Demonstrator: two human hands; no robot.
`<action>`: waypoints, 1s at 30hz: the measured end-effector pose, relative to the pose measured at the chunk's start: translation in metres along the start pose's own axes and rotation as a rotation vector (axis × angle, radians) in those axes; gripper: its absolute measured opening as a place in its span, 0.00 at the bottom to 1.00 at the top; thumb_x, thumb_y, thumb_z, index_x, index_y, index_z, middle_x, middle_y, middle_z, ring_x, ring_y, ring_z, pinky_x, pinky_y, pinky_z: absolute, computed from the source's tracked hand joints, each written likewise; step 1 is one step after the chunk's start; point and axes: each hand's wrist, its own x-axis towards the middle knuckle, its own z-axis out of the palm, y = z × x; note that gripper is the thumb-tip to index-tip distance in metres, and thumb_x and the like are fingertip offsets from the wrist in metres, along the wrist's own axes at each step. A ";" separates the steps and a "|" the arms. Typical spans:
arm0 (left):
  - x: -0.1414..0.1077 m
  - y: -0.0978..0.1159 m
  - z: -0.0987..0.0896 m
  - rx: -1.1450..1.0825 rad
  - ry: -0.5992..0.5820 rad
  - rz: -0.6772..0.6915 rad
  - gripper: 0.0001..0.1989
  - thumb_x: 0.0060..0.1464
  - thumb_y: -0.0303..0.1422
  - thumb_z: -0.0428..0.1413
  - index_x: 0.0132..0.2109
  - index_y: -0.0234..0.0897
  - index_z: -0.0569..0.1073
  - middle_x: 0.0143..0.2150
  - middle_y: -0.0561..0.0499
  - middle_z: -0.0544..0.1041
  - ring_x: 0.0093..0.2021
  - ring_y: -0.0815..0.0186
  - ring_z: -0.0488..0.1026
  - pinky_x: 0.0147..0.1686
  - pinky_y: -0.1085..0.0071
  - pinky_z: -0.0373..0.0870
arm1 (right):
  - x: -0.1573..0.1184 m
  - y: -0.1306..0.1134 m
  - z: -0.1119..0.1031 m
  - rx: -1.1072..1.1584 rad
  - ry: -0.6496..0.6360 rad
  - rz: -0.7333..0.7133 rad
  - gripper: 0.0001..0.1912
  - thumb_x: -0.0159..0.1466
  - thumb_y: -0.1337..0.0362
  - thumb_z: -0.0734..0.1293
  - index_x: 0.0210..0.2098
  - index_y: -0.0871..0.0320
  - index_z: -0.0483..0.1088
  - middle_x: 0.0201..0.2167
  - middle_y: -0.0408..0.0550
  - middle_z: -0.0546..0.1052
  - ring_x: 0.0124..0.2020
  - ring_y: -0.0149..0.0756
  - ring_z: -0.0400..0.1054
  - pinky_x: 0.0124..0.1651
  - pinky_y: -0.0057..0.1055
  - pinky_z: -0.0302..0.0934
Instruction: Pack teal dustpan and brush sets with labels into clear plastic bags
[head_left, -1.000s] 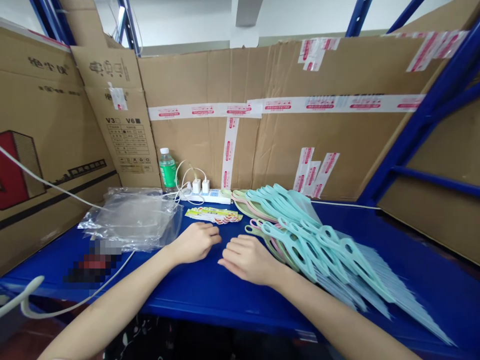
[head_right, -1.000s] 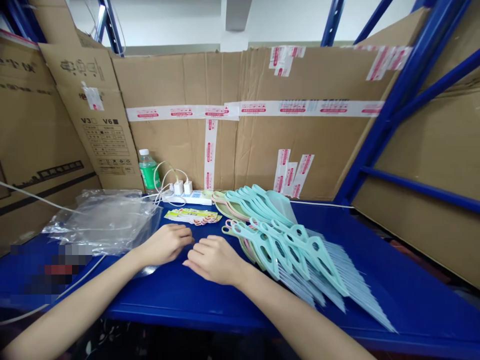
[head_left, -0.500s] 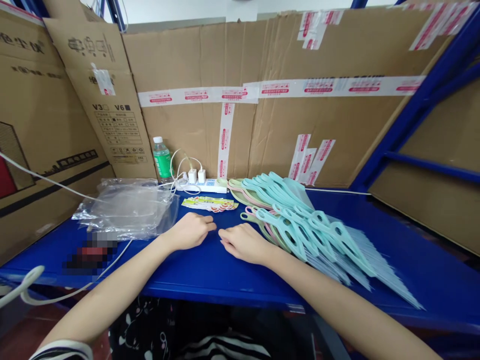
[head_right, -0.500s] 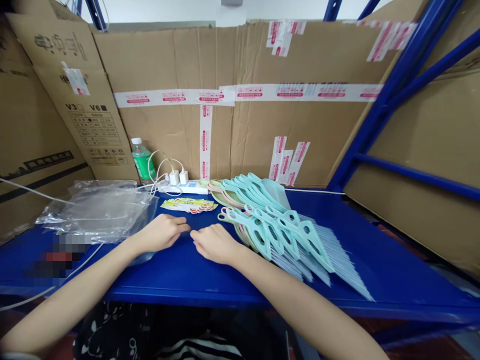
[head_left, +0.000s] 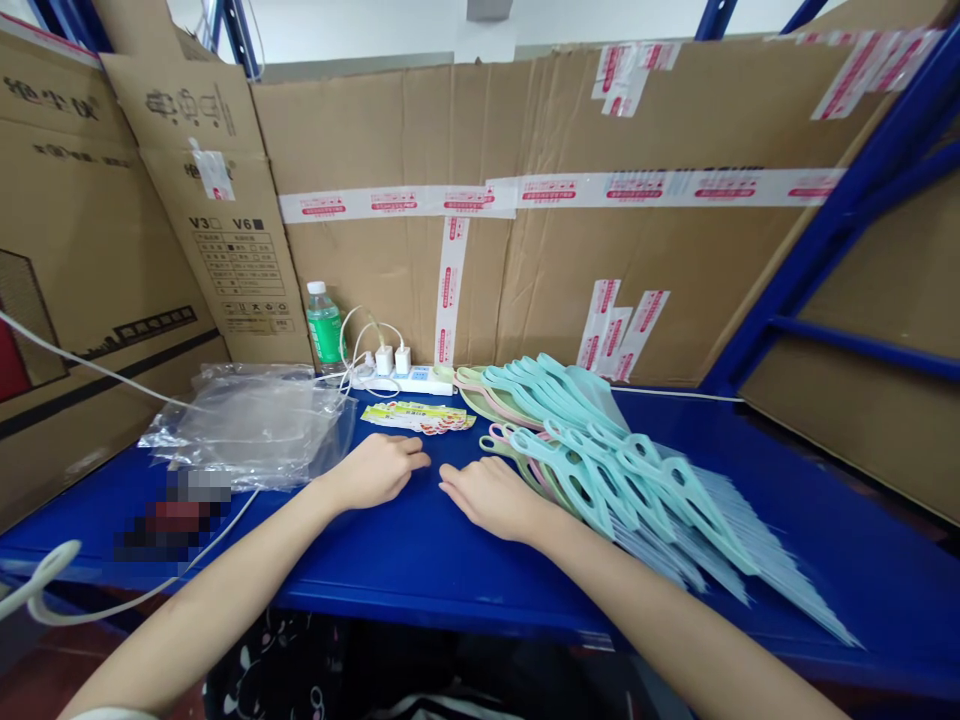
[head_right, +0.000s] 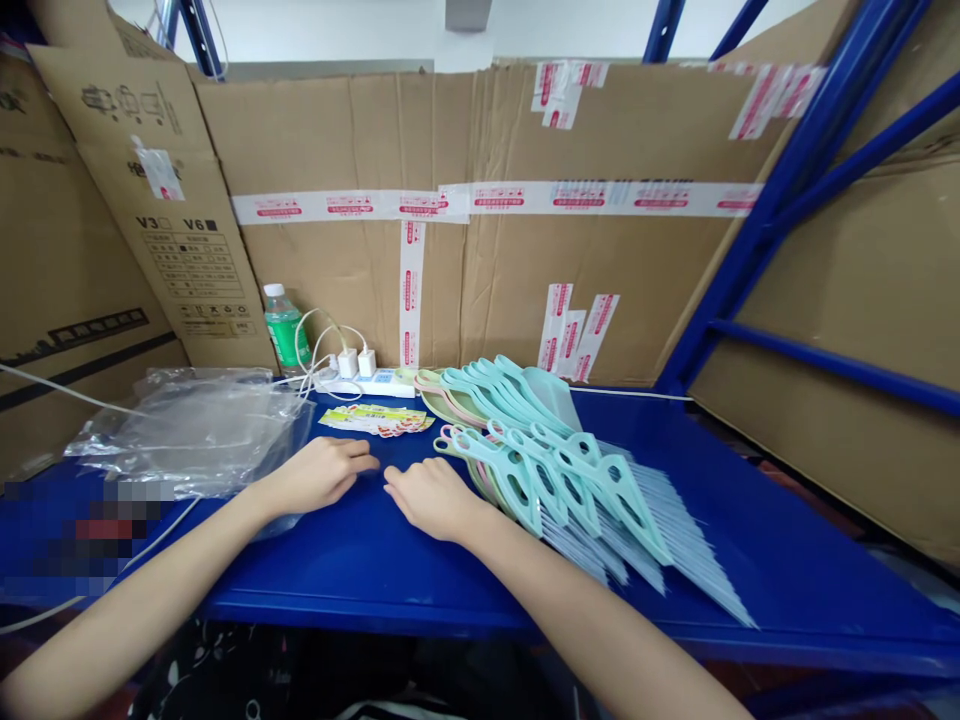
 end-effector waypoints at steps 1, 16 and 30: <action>0.000 0.000 0.000 -0.001 0.002 0.004 0.15 0.54 0.21 0.45 0.43 0.37 0.73 0.34 0.50 0.73 0.31 0.65 0.72 0.31 0.71 0.65 | 0.000 0.000 0.000 0.002 -0.003 -0.002 0.16 0.71 0.61 0.53 0.43 0.58 0.70 0.34 0.54 0.80 0.36 0.44 0.75 0.33 0.31 0.53; 0.000 0.000 0.000 0.010 -0.047 0.026 0.15 0.55 0.20 0.47 0.43 0.37 0.74 0.34 0.51 0.73 0.31 0.64 0.73 0.29 0.70 0.64 | 0.002 0.004 0.000 0.016 -0.006 0.075 0.14 0.71 0.61 0.55 0.42 0.58 0.70 0.34 0.55 0.79 0.36 0.45 0.75 0.32 0.31 0.54; 0.000 -0.001 0.002 -0.017 -0.047 0.023 0.15 0.55 0.21 0.46 0.44 0.38 0.73 0.34 0.51 0.73 0.32 0.65 0.73 0.30 0.71 0.65 | 0.004 0.006 0.004 0.022 -0.005 0.088 0.15 0.72 0.61 0.52 0.43 0.58 0.68 0.32 0.54 0.79 0.36 0.42 0.75 0.32 0.30 0.53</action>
